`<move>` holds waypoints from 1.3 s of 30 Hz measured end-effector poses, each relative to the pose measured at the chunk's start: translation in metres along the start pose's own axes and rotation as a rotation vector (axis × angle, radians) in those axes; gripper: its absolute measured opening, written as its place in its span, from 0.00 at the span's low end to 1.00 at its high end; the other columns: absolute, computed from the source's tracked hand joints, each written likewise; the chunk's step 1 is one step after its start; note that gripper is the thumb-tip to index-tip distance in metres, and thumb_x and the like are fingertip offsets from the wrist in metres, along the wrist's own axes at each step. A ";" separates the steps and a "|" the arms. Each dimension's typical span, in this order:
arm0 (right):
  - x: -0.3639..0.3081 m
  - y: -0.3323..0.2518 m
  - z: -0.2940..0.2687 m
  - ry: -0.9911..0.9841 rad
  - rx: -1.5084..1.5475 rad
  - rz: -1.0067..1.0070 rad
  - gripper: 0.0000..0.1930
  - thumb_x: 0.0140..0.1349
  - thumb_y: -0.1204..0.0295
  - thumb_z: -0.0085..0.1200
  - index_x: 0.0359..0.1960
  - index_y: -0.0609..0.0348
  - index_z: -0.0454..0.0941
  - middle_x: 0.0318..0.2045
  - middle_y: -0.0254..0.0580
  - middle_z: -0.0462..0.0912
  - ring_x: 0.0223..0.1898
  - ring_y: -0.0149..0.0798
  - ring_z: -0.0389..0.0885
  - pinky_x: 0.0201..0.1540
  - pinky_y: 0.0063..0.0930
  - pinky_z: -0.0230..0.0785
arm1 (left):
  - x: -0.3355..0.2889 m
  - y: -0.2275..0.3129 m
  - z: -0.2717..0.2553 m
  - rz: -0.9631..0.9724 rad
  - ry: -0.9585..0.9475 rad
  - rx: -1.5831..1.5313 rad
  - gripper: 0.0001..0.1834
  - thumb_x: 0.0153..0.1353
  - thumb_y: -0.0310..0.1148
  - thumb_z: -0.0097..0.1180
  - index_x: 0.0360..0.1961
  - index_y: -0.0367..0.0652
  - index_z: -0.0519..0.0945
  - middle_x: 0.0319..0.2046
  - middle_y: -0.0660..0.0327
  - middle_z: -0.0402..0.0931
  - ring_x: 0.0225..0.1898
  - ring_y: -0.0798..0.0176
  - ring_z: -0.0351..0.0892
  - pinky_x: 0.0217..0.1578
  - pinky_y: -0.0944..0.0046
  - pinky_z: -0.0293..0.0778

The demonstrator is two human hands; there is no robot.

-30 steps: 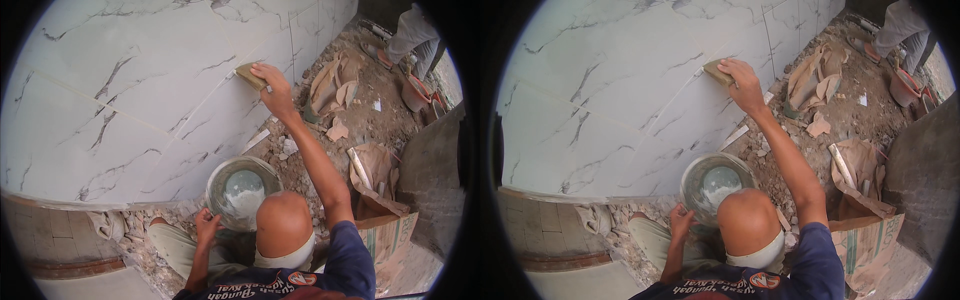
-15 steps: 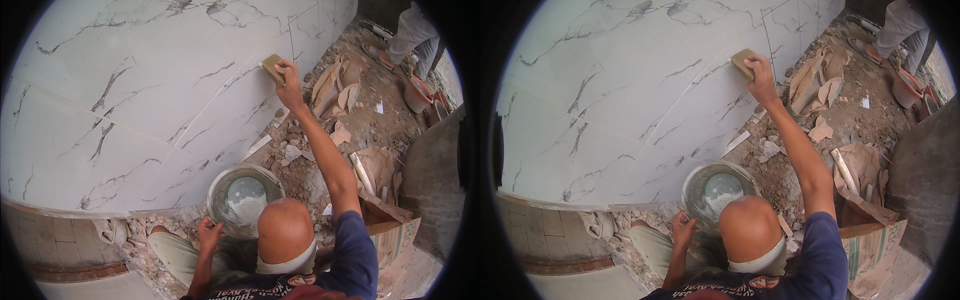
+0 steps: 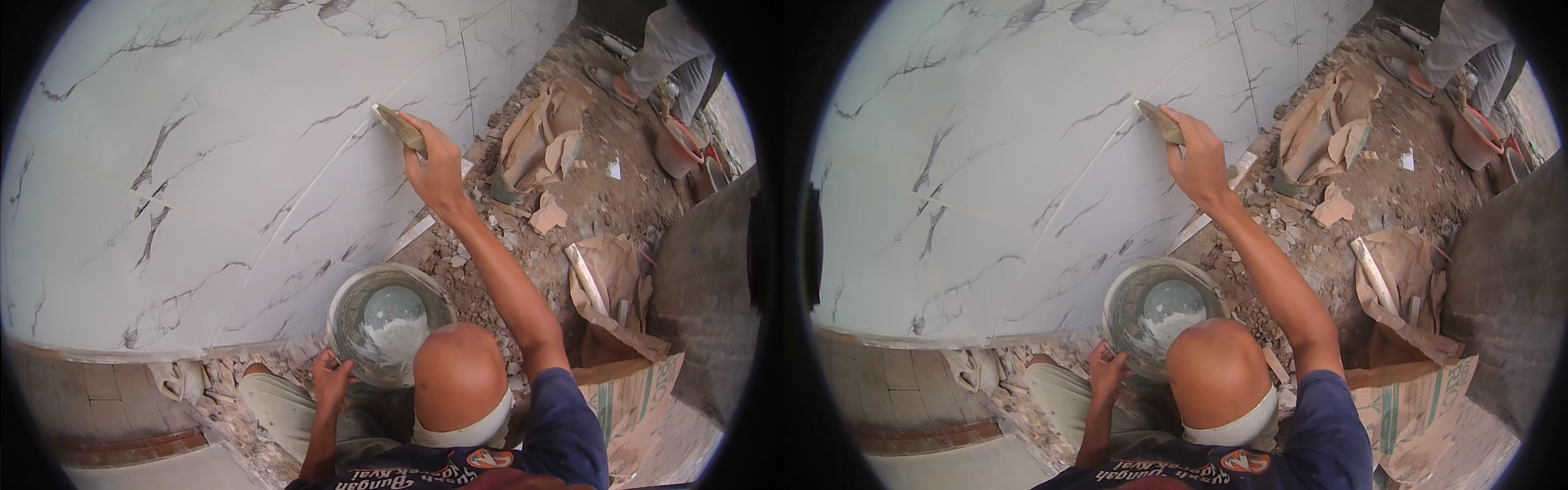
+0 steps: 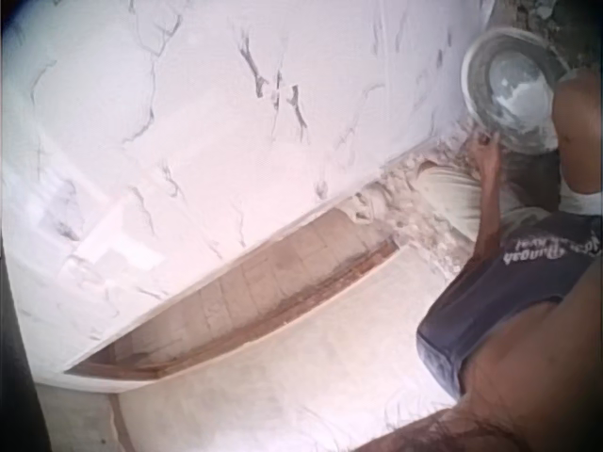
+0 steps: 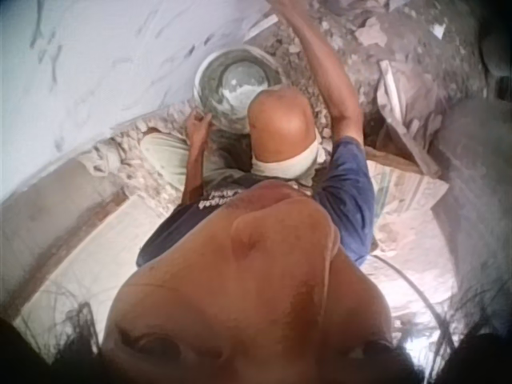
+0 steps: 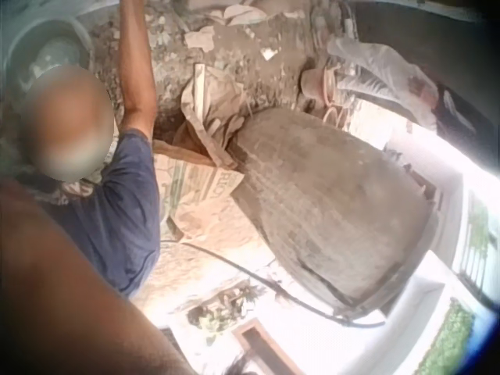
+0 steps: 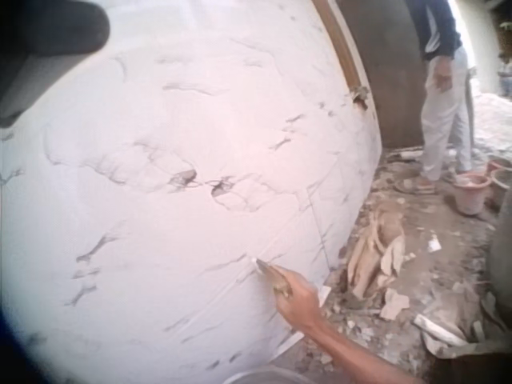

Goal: The person applies grout to the joints between white marble-patterned wall tiles using a small sponge. They repeatedly dip the sponge into a metal bowl of water to clean it and then wipe the tile surfaces to remove excess grout.

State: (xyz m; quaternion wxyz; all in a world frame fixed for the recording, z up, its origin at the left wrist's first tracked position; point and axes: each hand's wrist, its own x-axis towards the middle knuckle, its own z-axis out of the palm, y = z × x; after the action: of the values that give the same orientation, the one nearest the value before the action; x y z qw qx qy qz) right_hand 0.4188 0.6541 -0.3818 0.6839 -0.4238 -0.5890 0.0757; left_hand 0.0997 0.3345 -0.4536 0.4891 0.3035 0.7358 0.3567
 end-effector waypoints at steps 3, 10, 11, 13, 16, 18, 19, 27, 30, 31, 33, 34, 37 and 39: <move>0.018 0.025 -0.019 0.143 -0.014 0.015 0.26 0.61 0.85 0.64 0.63 0.58 0.84 0.50 0.54 0.89 0.52 0.53 0.89 0.54 0.41 0.81 | -0.006 0.006 0.005 -0.002 -0.002 0.005 0.13 0.64 0.21 0.60 0.50 0.42 0.81 0.35 0.63 0.85 0.26 0.70 0.82 0.26 0.66 0.85; 0.106 0.129 -0.032 0.493 -0.065 -0.087 0.24 0.59 0.86 0.67 0.58 0.57 0.88 0.57 0.50 0.90 0.61 0.50 0.88 0.63 0.38 0.80 | -0.001 -0.004 0.002 0.022 -0.006 -0.008 0.12 0.64 0.22 0.61 0.49 0.42 0.81 0.33 0.63 0.85 0.26 0.70 0.81 0.26 0.66 0.84; 0.112 0.132 -0.024 0.492 -0.092 -0.135 0.24 0.59 0.86 0.67 0.58 0.57 0.88 0.57 0.49 0.90 0.61 0.51 0.88 0.63 0.38 0.80 | -0.004 0.002 0.004 0.018 -0.011 -0.007 0.12 0.64 0.22 0.61 0.49 0.42 0.81 0.33 0.63 0.85 0.26 0.70 0.81 0.26 0.66 0.84; 0.114 0.138 -0.007 0.483 -0.156 -0.229 0.24 0.59 0.87 0.67 0.57 0.57 0.88 0.58 0.47 0.90 0.63 0.52 0.87 0.65 0.40 0.80 | -0.005 0.008 0.012 0.012 0.002 0.002 0.12 0.64 0.22 0.61 0.48 0.42 0.81 0.33 0.63 0.85 0.25 0.70 0.82 0.25 0.65 0.84; 0.082 0.149 -0.001 0.468 -0.169 -0.227 0.23 0.58 0.87 0.67 0.56 0.57 0.88 0.58 0.46 0.90 0.66 0.54 0.85 0.67 0.42 0.79 | -0.003 0.005 0.011 0.028 -0.014 0.010 0.12 0.64 0.22 0.61 0.49 0.42 0.81 0.33 0.63 0.85 0.25 0.70 0.82 0.25 0.66 0.83; 0.060 0.148 -0.013 0.326 -0.159 -0.226 0.21 0.60 0.86 0.67 0.55 0.58 0.87 0.56 0.49 0.90 0.63 0.56 0.86 0.65 0.44 0.80 | -0.007 0.004 0.005 0.021 -0.009 0.006 0.12 0.64 0.22 0.61 0.49 0.42 0.81 0.33 0.63 0.86 0.25 0.70 0.82 0.25 0.66 0.83; 0.054 0.148 -0.021 0.254 -0.159 -0.228 0.20 0.61 0.85 0.67 0.54 0.59 0.87 0.55 0.50 0.91 0.61 0.57 0.87 0.64 0.44 0.80 | -0.007 0.006 0.006 0.006 -0.006 0.001 0.13 0.63 0.22 0.61 0.49 0.42 0.81 0.34 0.63 0.86 0.25 0.70 0.82 0.25 0.66 0.84; 0.143 0.091 -0.040 0.265 -0.429 0.330 0.20 0.63 0.74 0.62 0.57 0.63 0.85 0.41 0.61 0.91 0.46 0.68 0.89 0.53 0.59 0.79 | -0.004 0.005 0.008 -0.010 -0.034 0.016 0.14 0.64 0.20 0.61 0.50 0.41 0.80 0.42 0.58 0.88 0.33 0.65 0.88 0.29 0.63 0.88; 0.117 0.042 -0.011 0.225 -0.336 0.215 0.24 0.62 0.78 0.60 0.61 0.62 0.84 0.46 0.60 0.91 0.47 0.64 0.89 0.53 0.54 0.80 | -0.006 0.001 0.005 -0.005 -0.024 -0.003 0.13 0.64 0.20 0.61 0.49 0.42 0.80 0.41 0.58 0.88 0.33 0.65 0.88 0.29 0.63 0.88; 0.099 0.030 -0.002 0.233 -0.288 0.120 0.24 0.61 0.78 0.60 0.62 0.60 0.84 0.47 0.59 0.90 0.47 0.63 0.90 0.53 0.51 0.81 | -0.006 0.005 0.005 -0.006 -0.029 0.014 0.12 0.64 0.20 0.61 0.48 0.42 0.79 0.41 0.58 0.88 0.33 0.65 0.88 0.29 0.63 0.88; 0.066 0.007 0.007 0.215 -0.230 -0.006 0.25 0.61 0.80 0.61 0.63 0.59 0.84 0.49 0.57 0.90 0.47 0.60 0.90 0.53 0.47 0.82 | -0.007 0.007 0.004 -0.009 -0.025 0.027 0.11 0.64 0.20 0.61 0.47 0.42 0.79 0.41 0.59 0.88 0.34 0.65 0.88 0.29 0.63 0.88; 0.053 -0.005 0.011 0.194 -0.219 -0.040 0.26 0.60 0.81 0.61 0.63 0.58 0.84 0.50 0.57 0.91 0.47 0.59 0.91 0.53 0.46 0.82 | -0.005 0.004 0.002 -0.007 -0.017 0.023 0.10 0.64 0.20 0.61 0.46 0.42 0.79 0.41 0.59 0.88 0.34 0.65 0.88 0.29 0.63 0.88; 0.032 -0.021 0.007 0.086 -0.137 -0.111 0.28 0.59 0.83 0.60 0.63 0.60 0.83 0.52 0.55 0.90 0.49 0.58 0.90 0.54 0.46 0.82 | -0.007 0.007 0.004 0.000 -0.016 0.033 0.10 0.65 0.21 0.62 0.45 0.43 0.78 0.42 0.59 0.88 0.34 0.66 0.88 0.29 0.63 0.88; 0.024 -0.020 0.000 0.069 -0.073 -0.083 0.27 0.59 0.83 0.60 0.63 0.61 0.83 0.52 0.54 0.90 0.50 0.58 0.90 0.54 0.45 0.82 | -0.011 0.009 0.007 -0.009 -0.018 0.027 0.10 0.65 0.21 0.62 0.45 0.43 0.78 0.42 0.59 0.88 0.34 0.66 0.88 0.29 0.63 0.87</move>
State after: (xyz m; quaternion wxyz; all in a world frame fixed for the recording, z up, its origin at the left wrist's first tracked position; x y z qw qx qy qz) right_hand 0.4185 0.6563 -0.3506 0.6906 -0.4259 -0.5844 0.0110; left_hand 0.1105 0.3325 -0.4427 0.4930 0.3100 0.7377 0.3416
